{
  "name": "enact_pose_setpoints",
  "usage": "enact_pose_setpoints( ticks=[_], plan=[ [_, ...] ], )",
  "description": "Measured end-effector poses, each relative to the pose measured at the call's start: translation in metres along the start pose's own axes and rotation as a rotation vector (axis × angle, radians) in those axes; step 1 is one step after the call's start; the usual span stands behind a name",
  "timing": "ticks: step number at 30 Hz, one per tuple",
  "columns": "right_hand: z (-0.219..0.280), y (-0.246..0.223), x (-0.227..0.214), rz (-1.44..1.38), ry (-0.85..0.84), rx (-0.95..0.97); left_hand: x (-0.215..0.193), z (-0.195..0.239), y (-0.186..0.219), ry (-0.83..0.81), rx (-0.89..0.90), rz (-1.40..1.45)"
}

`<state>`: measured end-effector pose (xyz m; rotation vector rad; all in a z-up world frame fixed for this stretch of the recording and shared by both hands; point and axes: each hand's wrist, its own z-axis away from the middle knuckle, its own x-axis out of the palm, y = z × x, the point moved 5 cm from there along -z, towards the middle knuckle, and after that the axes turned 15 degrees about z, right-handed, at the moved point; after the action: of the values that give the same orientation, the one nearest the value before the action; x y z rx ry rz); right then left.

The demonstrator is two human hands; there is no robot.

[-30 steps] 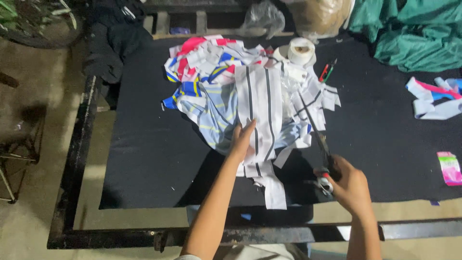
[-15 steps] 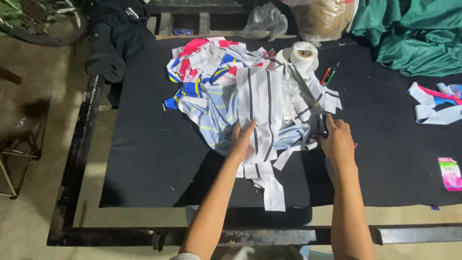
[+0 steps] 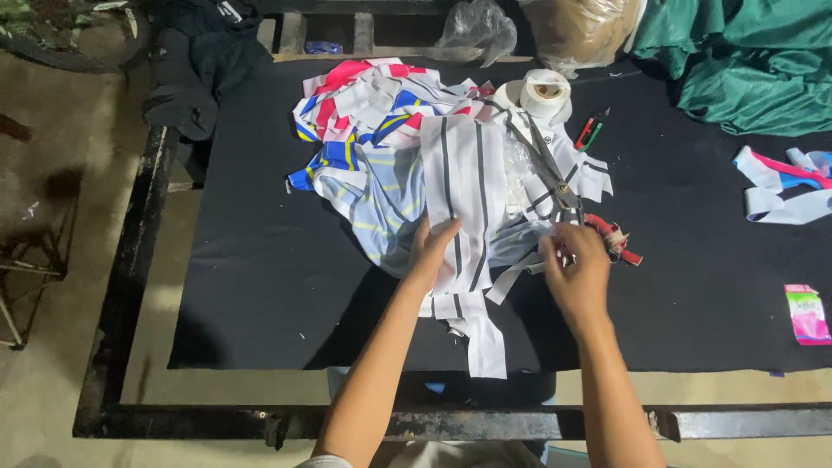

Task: Sorting through fabric scraps and trimming them to size using scissors on a work table.

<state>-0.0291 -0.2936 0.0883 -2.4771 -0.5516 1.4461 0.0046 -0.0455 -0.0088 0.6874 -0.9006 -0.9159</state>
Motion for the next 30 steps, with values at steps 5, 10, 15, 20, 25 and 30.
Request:
enact_pose_setpoints(
  ticks=[5, 10, 15, 20, 25, 30],
  plan=[
    [0.026, -0.018, 0.054, -0.812, -0.359, 0.471, -0.007, -0.025, -0.033, -0.182, -0.026, 0.127],
    [0.025, -0.043, 0.062, -1.276, -0.591, 0.588, 0.006, 0.028, 0.004, -0.49, -0.202, 0.126],
    [0.044, -0.008, 0.099, -1.319, -0.666, 0.628, -0.022, -0.044, -0.113, -0.91, -0.374, -0.01],
    [0.047, -0.006, 0.098, -1.469, -0.707, 0.578, 0.022, 0.048, 0.021, -0.627, -0.379, -0.123],
    [0.041, -0.017, 0.079, -1.44, -0.783, 0.434, 0.006, 0.014, 0.004, -0.539, -0.271, 0.049],
    [0.031, -0.046, 0.052, -1.214, -0.862, 0.236, -0.004, -0.025, -0.026, -0.463, -0.066, 0.191]
  ],
)
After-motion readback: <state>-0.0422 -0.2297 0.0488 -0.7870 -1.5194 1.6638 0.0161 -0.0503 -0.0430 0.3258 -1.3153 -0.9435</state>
